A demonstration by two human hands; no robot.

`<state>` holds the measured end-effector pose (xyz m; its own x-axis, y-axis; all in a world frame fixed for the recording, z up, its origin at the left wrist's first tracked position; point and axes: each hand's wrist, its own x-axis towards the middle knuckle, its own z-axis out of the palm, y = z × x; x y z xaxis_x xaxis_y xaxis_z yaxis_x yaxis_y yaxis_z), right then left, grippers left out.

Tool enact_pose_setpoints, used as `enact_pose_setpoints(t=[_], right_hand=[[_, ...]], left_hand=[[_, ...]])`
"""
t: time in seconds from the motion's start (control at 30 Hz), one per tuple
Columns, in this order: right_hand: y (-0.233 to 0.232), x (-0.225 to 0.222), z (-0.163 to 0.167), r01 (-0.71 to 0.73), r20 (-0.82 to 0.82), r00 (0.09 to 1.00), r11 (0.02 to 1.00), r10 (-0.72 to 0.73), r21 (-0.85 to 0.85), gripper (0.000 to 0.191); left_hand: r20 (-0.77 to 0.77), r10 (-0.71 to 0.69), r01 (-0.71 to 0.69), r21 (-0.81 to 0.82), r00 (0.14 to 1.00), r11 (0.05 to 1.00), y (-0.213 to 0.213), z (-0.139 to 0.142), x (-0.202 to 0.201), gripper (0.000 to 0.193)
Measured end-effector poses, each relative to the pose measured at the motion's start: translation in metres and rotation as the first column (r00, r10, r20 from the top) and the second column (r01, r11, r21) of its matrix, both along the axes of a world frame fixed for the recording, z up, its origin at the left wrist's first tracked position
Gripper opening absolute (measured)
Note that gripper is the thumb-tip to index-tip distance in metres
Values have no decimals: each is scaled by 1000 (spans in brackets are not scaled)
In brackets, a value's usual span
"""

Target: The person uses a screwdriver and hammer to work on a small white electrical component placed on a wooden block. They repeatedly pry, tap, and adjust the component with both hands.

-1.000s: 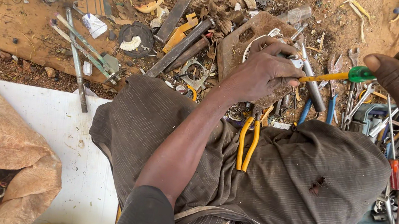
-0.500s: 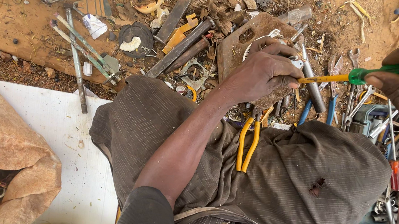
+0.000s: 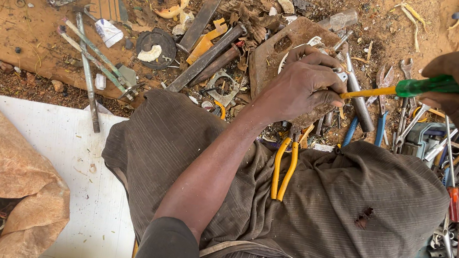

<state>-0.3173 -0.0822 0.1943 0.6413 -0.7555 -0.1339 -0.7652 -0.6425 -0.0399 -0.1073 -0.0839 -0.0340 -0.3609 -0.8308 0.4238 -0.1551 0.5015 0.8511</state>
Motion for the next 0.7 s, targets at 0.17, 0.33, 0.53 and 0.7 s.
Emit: enact_pose_setpoints(t=[0.17,0.33,0.53,0.7], right_hand=[[-3,18,6,-93,1,996,994,94,-61,40],[-6,16,4,-155,-61,987,985,150,-78,40],[0,-6,-22,212,197,950,963,-243,169,42],[2,-9,-22,130,-246,959,990,-140,-55,30]], left_hand=[[20,-5,5,-7,1000,1000,-1,2,0,24],[-21,-12,12,-5,1000,1000,-2,-4,-1,22],[-83,-37,40,38,996,998,0,-9,-9,21],[-11,6,-6,-8,1000,1000,2,-6,-6,22]])
